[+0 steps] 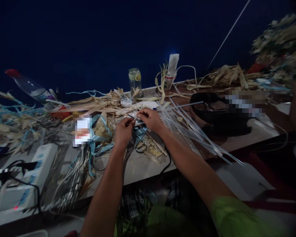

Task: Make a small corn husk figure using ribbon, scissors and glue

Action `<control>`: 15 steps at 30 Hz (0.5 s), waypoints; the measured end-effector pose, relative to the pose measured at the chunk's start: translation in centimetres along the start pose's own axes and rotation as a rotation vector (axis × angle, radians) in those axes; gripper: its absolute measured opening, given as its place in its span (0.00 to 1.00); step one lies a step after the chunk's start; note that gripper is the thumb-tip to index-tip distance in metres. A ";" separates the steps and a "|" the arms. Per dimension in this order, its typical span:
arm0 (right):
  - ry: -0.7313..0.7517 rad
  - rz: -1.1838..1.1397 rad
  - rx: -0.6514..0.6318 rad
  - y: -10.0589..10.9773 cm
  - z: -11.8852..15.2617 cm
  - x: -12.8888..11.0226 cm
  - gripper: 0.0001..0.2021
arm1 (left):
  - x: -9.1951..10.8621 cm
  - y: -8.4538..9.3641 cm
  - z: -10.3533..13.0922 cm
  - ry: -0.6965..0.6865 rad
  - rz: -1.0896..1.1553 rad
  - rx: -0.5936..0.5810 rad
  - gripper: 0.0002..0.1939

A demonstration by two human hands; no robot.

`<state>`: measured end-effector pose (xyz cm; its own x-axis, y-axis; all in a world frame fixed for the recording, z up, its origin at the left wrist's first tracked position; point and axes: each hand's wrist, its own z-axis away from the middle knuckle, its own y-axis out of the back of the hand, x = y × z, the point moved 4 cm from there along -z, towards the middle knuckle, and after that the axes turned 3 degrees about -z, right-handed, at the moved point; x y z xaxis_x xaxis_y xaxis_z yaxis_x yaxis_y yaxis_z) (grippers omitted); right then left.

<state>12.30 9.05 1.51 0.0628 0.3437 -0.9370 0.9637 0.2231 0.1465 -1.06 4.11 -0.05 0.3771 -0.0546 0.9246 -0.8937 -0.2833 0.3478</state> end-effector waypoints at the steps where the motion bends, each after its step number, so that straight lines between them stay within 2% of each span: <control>1: 0.023 0.036 -0.001 0.0 0.1 -0.1 0.07 | 0.1 0.1 0.0 -0.006 -0.022 0.004 0.08; 5: 0.079 0.076 -0.028 0.1 0.2 -0.5 0.07 | 0.0 0.1 0.0 0.041 0.011 -0.007 0.08; 9: 0.054 0.081 -0.114 0.2 0.0 -0.3 0.06 | -0.2 0.0 0.1 0.120 0.100 -0.039 0.08; 15: 0.153 0.138 -0.069 0.5 -0.1 -0.5 0.05 | -0.2 0.6 0.0 0.065 -0.008 0.037 0.07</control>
<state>12.73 9.06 2.10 0.1474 0.5086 -0.8483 0.9285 0.2245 0.2959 -1.63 3.94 -0.02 0.3665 0.0098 0.9303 -0.8806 -0.3189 0.3503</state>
